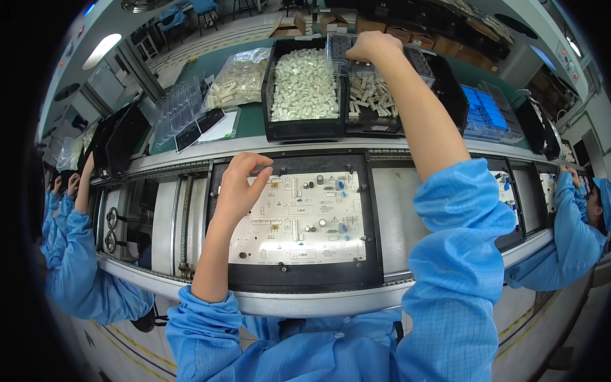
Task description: Manually placing small electronic components onto a printed circuit board on an assembly line.
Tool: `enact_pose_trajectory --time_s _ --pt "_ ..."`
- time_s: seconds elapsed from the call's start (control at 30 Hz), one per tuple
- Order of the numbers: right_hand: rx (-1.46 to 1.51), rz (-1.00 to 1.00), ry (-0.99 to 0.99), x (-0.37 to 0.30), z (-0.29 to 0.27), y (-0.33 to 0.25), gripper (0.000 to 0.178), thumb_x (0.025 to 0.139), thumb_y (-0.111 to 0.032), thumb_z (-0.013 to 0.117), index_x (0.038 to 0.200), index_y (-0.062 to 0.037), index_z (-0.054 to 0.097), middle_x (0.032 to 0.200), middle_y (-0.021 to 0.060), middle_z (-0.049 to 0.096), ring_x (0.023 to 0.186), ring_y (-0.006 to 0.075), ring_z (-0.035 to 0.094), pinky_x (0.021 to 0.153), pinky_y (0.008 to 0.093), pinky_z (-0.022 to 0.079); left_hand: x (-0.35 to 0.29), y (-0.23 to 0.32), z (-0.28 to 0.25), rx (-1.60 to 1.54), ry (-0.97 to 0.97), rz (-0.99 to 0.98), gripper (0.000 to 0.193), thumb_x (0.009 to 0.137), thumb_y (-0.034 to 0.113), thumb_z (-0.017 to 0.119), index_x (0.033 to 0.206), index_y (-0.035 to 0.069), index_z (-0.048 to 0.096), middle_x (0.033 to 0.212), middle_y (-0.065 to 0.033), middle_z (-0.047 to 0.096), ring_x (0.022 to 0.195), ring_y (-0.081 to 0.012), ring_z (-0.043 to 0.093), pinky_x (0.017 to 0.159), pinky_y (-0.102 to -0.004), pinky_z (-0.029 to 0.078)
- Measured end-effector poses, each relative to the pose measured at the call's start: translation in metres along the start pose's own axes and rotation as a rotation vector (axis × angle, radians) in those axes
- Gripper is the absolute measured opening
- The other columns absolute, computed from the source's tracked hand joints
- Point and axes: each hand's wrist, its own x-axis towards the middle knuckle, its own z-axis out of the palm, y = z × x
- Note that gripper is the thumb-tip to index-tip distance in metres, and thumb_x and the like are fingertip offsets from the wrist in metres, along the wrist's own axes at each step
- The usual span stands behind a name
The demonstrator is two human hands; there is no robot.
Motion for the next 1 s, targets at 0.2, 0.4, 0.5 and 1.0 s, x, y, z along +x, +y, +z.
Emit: enact_pose_trajectory --time_s 0.2,0.4,0.5,1.0 --pt "0.515 -0.058 -0.168 -0.004 -0.027 0.036 0.042 0.075 -0.037 0.060 0.101 -0.0036 0.063 0.076 0.0073 0.065 0.065 0.0186 0.067 0.062 0.0301 0.055 0.002 0.005 0.000 -0.063 0.007 -0.011 0.013 0.079 0.007 0.064 0.091 0.002 0.063 0.092 -0.0118 0.060 0.093 -0.0301 0.056 0.081 -0.0373 0.045" --pt "0.779 -0.407 -0.394 -0.131 -0.019 0.020 0.024 0.086 -0.022 0.060 0.103 -0.0067 0.066 0.083 0.0050 0.064 0.071 0.0117 0.061 0.067 0.0265 0.052 -0.003 0.001 -0.006 -0.071 0.026 -0.047 0.013 0.080 0.008 0.064 0.091 0.002 0.063 0.092 -0.0118 0.060 0.094 -0.0301 0.057 0.080 -0.0369 0.046" --pt "0.489 -0.631 -0.223 -0.179 0.012 0.016 0.021 0.076 -0.017 0.067 0.093 -0.0043 0.066 0.088 0.0116 0.058 0.083 0.0267 0.060 0.073 0.0349 0.049 -0.002 0.002 -0.005 -0.060 0.022 -0.035 0.012 0.081 0.010 0.064 0.090 0.002 0.063 0.092 -0.0106 0.061 0.092 -0.0278 0.057 0.077 -0.0353 0.047" --pt "0.416 -0.743 -0.297 -0.201 0.060 0.007 0.023 0.073 -0.018 0.072 0.089 -0.0046 0.061 0.094 0.0090 0.054 0.083 0.0284 0.059 0.071 0.0376 0.049 -0.003 -0.001 -0.004 -0.089 0.041 -0.021 0.014 0.083 0.014 0.064 0.089 0.001 0.064 0.090 -0.0112 0.060 0.088 -0.0269 0.057 0.072 -0.0341 0.048"
